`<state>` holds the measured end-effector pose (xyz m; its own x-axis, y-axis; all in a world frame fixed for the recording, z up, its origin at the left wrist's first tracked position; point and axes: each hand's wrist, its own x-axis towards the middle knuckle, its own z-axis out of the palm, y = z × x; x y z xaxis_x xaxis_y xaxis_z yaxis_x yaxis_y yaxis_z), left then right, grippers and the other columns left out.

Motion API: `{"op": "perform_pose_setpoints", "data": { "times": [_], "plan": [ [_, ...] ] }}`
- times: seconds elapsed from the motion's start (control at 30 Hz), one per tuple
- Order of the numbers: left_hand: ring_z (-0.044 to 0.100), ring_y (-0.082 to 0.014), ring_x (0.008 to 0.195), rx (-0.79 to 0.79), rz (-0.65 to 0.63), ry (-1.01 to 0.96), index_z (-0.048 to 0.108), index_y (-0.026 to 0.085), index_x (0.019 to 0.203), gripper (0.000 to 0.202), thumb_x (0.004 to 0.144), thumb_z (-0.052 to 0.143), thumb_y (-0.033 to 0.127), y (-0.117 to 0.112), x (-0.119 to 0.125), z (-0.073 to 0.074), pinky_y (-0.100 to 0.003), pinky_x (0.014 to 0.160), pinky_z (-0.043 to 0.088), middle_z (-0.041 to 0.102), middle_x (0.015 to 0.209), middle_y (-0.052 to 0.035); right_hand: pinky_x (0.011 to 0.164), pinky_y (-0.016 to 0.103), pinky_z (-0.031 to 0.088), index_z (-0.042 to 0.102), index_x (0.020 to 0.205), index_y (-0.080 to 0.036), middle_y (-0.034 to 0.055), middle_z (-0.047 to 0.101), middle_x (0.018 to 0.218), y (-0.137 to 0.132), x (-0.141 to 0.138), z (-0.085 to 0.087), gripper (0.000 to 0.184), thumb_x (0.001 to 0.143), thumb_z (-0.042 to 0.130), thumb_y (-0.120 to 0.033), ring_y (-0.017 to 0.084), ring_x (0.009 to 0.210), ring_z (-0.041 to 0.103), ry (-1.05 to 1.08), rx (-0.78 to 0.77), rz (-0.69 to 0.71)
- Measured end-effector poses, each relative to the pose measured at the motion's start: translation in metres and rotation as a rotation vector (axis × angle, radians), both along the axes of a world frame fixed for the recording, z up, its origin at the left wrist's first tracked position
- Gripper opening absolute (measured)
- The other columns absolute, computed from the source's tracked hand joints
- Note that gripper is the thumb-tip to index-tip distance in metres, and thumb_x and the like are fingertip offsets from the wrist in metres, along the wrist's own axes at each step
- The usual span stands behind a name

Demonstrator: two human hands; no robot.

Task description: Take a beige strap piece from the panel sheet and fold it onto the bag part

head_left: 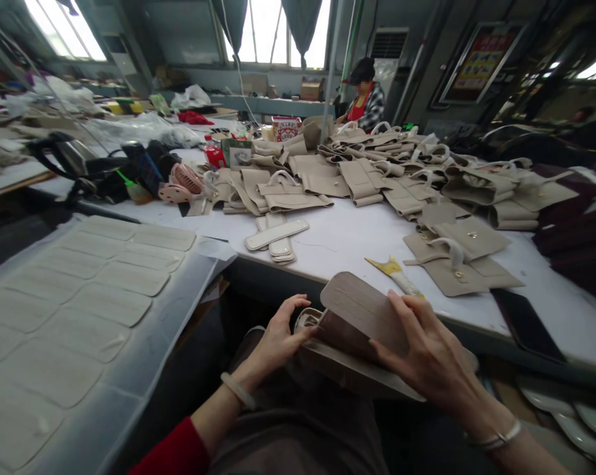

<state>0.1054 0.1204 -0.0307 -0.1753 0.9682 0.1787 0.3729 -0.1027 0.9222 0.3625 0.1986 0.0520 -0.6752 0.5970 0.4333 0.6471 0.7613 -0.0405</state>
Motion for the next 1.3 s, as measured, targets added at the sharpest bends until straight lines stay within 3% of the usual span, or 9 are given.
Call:
{"op": "perform_pose_setpoints", "data": {
  "times": [0.1,0.23,0.43,0.57,0.73,0.87,1.0,1.13,1.3],
  "plan": [
    [0.052,-0.0237,0.122,-0.05,0.058,-0.11,0.061,0.022,0.109,0.026,0.083,0.063,0.026,-0.009,0.003,-0.01,-0.038,0.107,0.037,0.057,0.13,-0.0081,0.085,0.047,0.055,0.025,0.147,-0.008,0.0211,0.053,0.121,0.001,-0.006,0.0,0.08,0.084,0.06,-0.043,0.034,0.109,0.055,-0.06,0.139,-0.006],
    [0.052,-0.0236,0.122,-0.025,0.098,-0.112,0.062,0.022,0.102,0.023,0.079,0.065,0.019,-0.009,0.006,-0.008,-0.038,0.106,0.038,0.057,0.129,-0.0076,0.083,0.045,0.056,0.026,0.147,-0.006,0.0213,0.055,0.12,0.001,-0.005,-0.003,0.081,0.084,0.061,-0.042,0.033,0.107,0.056,-0.075,0.183,0.021],
    [0.049,-0.0268,0.124,-0.047,-0.025,0.255,0.061,0.021,0.074,0.013,0.069,0.068,0.011,0.008,0.006,0.006,-0.044,0.108,0.036,0.057,0.129,-0.0085,0.086,0.045,0.056,0.029,0.146,-0.007,0.021,0.054,0.121,0.003,0.01,-0.018,0.08,0.083,0.062,-0.044,0.032,0.108,0.056,-0.05,0.085,0.022],
    [0.044,-0.0288,0.13,-0.009,-0.019,0.402,0.062,0.022,0.081,0.017,0.071,0.062,0.009,0.012,0.01,0.011,-0.051,0.115,0.024,0.054,0.135,-0.0087,0.078,0.046,0.057,0.023,0.149,-0.006,0.0203,0.056,0.115,0.0,0.007,-0.021,0.084,0.084,0.062,-0.042,0.032,0.099,0.058,-0.137,0.12,0.068],
    [0.046,-0.0258,0.129,-0.095,0.076,-0.13,0.058,0.022,0.104,0.022,0.083,0.062,0.029,0.001,0.001,-0.009,-0.041,0.108,0.035,0.052,0.138,-0.0095,0.081,0.048,0.057,0.013,0.152,-0.011,0.0203,0.055,0.12,-0.001,-0.008,-0.02,0.089,0.084,0.06,-0.042,0.033,0.104,0.056,-0.175,0.014,0.107],
    [0.052,-0.0287,0.123,-0.304,0.154,-0.715,0.056,0.021,0.122,0.048,0.091,0.046,0.056,-0.004,0.002,-0.041,-0.043,0.103,0.04,0.059,0.13,-0.0105,0.089,0.045,0.054,0.005,0.153,-0.02,0.0148,0.051,0.129,0.005,-0.023,-0.016,0.093,0.082,0.062,-0.038,0.029,0.108,0.056,-0.209,-0.362,0.214],
    [0.054,-0.0326,0.122,-0.406,0.031,-1.167,0.06,0.016,0.122,0.067,0.085,0.045,0.069,-0.001,0.021,-0.058,-0.044,0.102,0.041,0.065,0.124,-0.0125,0.092,0.038,0.052,0.039,0.141,-0.026,0.0095,0.052,0.127,0.011,-0.03,-0.006,0.064,0.081,0.062,-0.035,0.024,0.106,0.058,-0.252,-0.7,0.316],
    [0.052,-0.03,0.125,-0.325,0.034,-1.283,0.061,0.019,0.122,0.058,0.088,0.047,0.064,0.002,0.03,-0.056,-0.041,0.106,0.038,0.065,0.125,-0.0094,0.085,0.034,0.055,0.055,0.125,-0.028,0.007,0.056,0.12,0.02,-0.03,-0.005,0.043,0.084,0.061,-0.039,0.02,0.095,0.062,-0.312,-0.826,0.34],
    [0.052,-0.0255,0.123,-0.255,-0.02,-1.309,0.063,0.02,0.119,0.052,0.093,0.041,0.059,0.003,0.028,-0.048,-0.037,0.109,0.034,0.065,0.123,-0.0068,0.096,0.045,0.051,0.046,0.136,-0.03,0.0109,0.049,0.134,0.028,-0.023,-0.026,0.052,0.086,0.058,-0.038,0.027,0.112,0.057,-0.397,-0.639,0.298]
  ]
}}
